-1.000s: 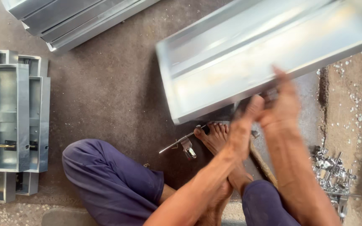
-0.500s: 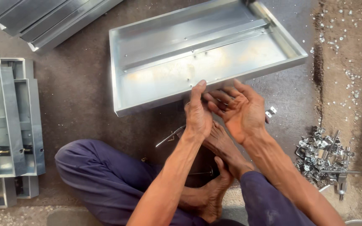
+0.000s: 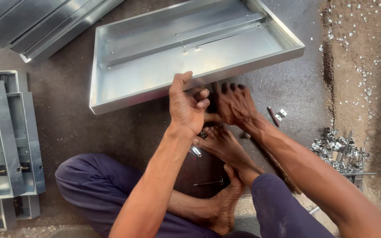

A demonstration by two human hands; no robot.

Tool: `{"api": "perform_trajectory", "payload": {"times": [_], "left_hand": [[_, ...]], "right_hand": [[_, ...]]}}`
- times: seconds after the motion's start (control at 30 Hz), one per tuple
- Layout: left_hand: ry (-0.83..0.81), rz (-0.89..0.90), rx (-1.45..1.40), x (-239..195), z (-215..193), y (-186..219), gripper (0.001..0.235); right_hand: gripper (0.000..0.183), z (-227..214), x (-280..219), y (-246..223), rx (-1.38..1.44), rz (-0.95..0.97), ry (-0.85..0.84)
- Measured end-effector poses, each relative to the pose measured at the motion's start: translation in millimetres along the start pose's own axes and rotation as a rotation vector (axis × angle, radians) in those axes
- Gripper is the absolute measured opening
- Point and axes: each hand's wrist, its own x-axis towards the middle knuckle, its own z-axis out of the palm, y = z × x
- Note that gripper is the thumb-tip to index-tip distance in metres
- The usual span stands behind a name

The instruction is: The person assembles metal components by hammering a latch onto a metal panel and joining panels together using a hammer and small metal fasteners while working on the floor.

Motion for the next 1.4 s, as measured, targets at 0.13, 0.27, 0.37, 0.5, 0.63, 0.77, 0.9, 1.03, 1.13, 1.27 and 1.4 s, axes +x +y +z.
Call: {"api": "perform_trajectory", "payload": {"times": [0.13,0.27,0.37,0.5,0.63,0.77,0.9,1.03,1.13,1.27,1.4], "left_hand": [[0.027,0.045,0.046,-5.2,17.5,12.6,0.035],[0.015,0.003,0.068,7.5,25.8,18.3,0.035],[-0.029,-0.051,-0.008,14.7,15.9,11.4,0.027],[-0.118,-0.108,0.106,19.6,-32.4,-2.8,0.02],[-0.123,-0.246,0.039,13.7,-81.8,-29.8,0.024],[-0.089,-0.257,0.042,21.8,-88.8,-33.2,0.024],[-0.096,-0.287,0.003,23.6,-94.6,-41.7,0.024],[-0.055,-0.242,0.121,37.9,-100.7,-33.5,0.025],[-0.02,-0.218,0.175,43.7,-103.7,-38.8,0.028],[-0.06,-0.027,0.144,44.2,-100.7,-47.4,0.036],[-0.087,0.064,0.132,61.6,-103.3,-54.3,0.046]], "right_hand": [[0.077,26.3,22.4,12.6,0.187,0.215,0.089],[0.031,26.7,60.3,11.6,0.166,0.356,0.157],[0.036,0.7,41.2,6.6,0.318,0.308,0.222],[0.059,-23.7,-22.8,24.3,1.691,0.304,0.421],[0.055,4.6,-65.5,55.1,1.72,0.7,0.463],[0.048,15.5,-41.5,58.9,1.603,0.788,0.445],[0.047,28.6,-52.1,62.4,1.551,0.732,0.494],[0.047,41.2,-33.7,73.8,1.488,0.758,0.467],[0.046,20.5,-32.5,72.6,1.424,0.729,0.407],[0.029,-58.6,-69.7,21.3,0.633,0.491,0.191],[0.046,-25.2,-80.4,-27.8,0.137,-0.062,0.149]]}}
